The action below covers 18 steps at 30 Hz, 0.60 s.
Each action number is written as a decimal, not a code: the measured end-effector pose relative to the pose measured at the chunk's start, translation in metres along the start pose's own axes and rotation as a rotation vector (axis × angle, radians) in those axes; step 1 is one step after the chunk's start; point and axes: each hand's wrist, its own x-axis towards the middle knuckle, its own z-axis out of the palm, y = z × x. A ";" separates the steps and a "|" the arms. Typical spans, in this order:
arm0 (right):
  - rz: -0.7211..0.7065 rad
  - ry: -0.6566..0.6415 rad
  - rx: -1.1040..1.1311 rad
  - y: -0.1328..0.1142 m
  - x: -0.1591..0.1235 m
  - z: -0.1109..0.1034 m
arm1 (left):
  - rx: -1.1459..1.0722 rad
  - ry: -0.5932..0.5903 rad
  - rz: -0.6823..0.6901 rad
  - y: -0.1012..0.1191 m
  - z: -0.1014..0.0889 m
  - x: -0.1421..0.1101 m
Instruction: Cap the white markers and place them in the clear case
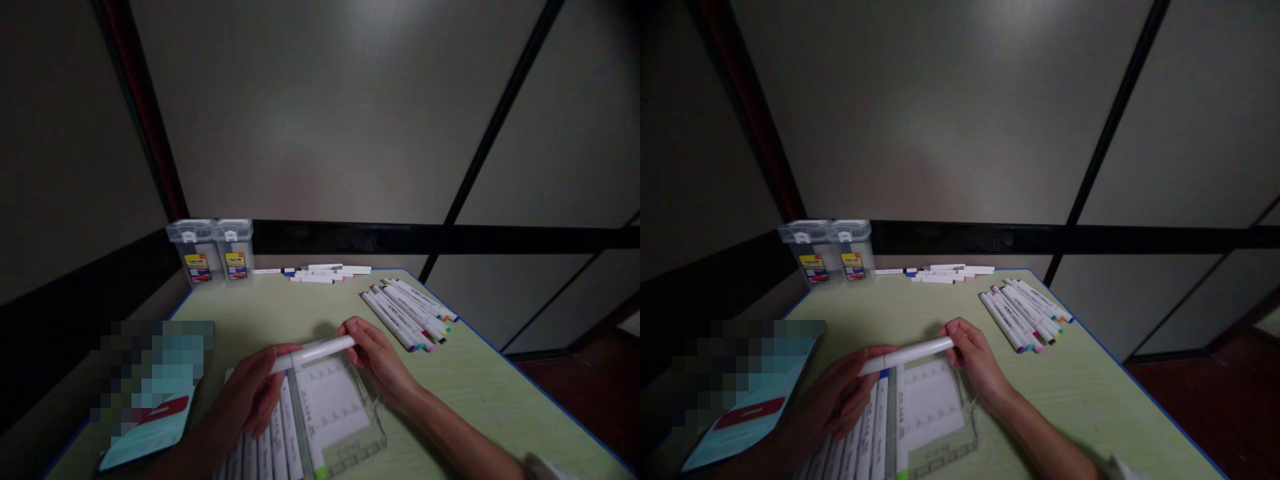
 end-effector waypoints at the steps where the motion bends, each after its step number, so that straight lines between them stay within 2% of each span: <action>1: -0.004 0.000 0.002 0.000 0.000 0.000 | 0.003 0.003 0.001 0.000 0.000 0.000; 11: 0.025 0.026 0.146 0.000 0.002 -0.001 | 0.015 -0.014 0.009 -0.004 -0.003 0.004; 18: 0.018 -0.017 0.156 0.002 0.003 -0.001 | 0.036 0.019 0.004 -0.002 0.002 0.002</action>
